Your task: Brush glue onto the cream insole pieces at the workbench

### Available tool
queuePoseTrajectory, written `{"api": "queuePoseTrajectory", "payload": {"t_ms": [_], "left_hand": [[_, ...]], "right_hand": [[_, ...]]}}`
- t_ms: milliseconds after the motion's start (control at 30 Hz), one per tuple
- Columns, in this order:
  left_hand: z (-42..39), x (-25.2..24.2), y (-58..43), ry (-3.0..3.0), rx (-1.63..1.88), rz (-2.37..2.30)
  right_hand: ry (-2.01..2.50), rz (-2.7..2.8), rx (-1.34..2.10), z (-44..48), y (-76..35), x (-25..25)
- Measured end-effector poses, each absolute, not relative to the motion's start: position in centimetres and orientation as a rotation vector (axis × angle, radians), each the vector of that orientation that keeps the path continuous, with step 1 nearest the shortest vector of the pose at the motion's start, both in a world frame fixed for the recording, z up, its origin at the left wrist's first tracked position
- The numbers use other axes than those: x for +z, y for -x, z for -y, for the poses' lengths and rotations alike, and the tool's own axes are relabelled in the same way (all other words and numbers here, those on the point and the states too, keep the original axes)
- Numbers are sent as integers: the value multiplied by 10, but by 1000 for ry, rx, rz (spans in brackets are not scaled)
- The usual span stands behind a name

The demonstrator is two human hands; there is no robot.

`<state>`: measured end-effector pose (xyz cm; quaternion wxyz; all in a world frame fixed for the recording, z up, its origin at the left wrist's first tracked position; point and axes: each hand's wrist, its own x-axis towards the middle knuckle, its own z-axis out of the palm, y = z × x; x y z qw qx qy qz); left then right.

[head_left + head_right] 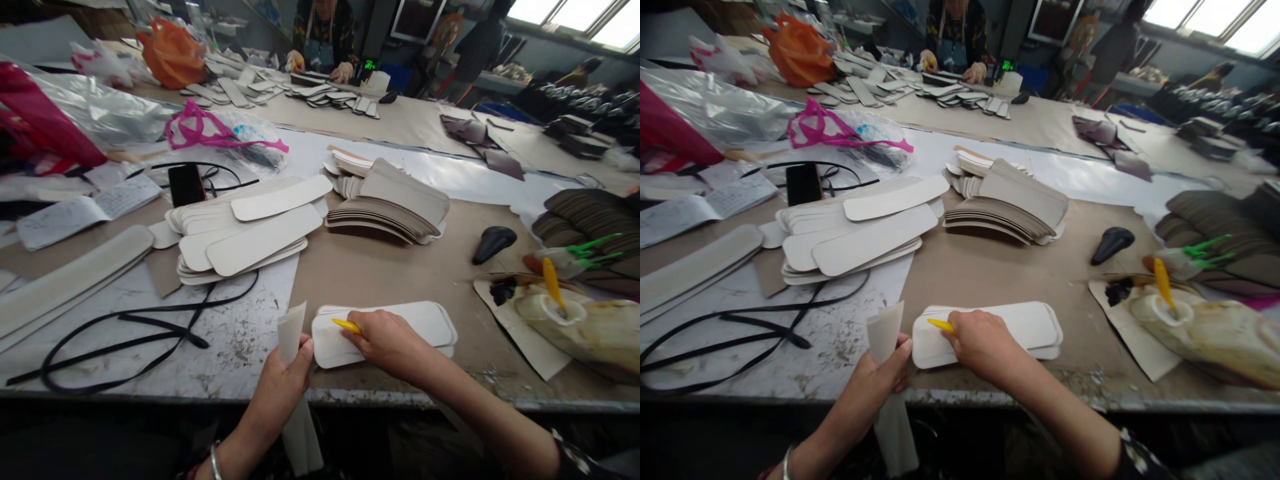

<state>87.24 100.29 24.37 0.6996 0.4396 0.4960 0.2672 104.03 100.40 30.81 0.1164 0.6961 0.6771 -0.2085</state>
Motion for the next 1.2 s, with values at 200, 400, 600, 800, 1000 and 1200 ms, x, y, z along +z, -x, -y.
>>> {"api": "queuePoseTrajectory", "payload": {"t_ms": [200, 400, 600, 800, 1000, 1200], "left_hand": [[-1006, 241, -875, -1036, 616, -1146], [-1009, 233, -882, -1059, 631, -1253], [-1010, 230, -885, -1103, 648, -1295], [-1011, 234, -888, -1111, 663, -1309], [-1011, 235, -887, -1073, 678, -1337], [-1011, 234, -883, -1118, 618, -1396]], "right_hand": [[-2017, -1991, -585, -1003, -1039, 307], [-1990, -2007, -562, -1003, -1038, 307], [-1971, -2041, -563, -1002, -1041, 307], [-2010, -2014, -605, -1002, -1038, 305], [-2200, -1802, -555, -959, -1077, 332], [-2592, -1516, -709, -920, -1146, 337]]}}
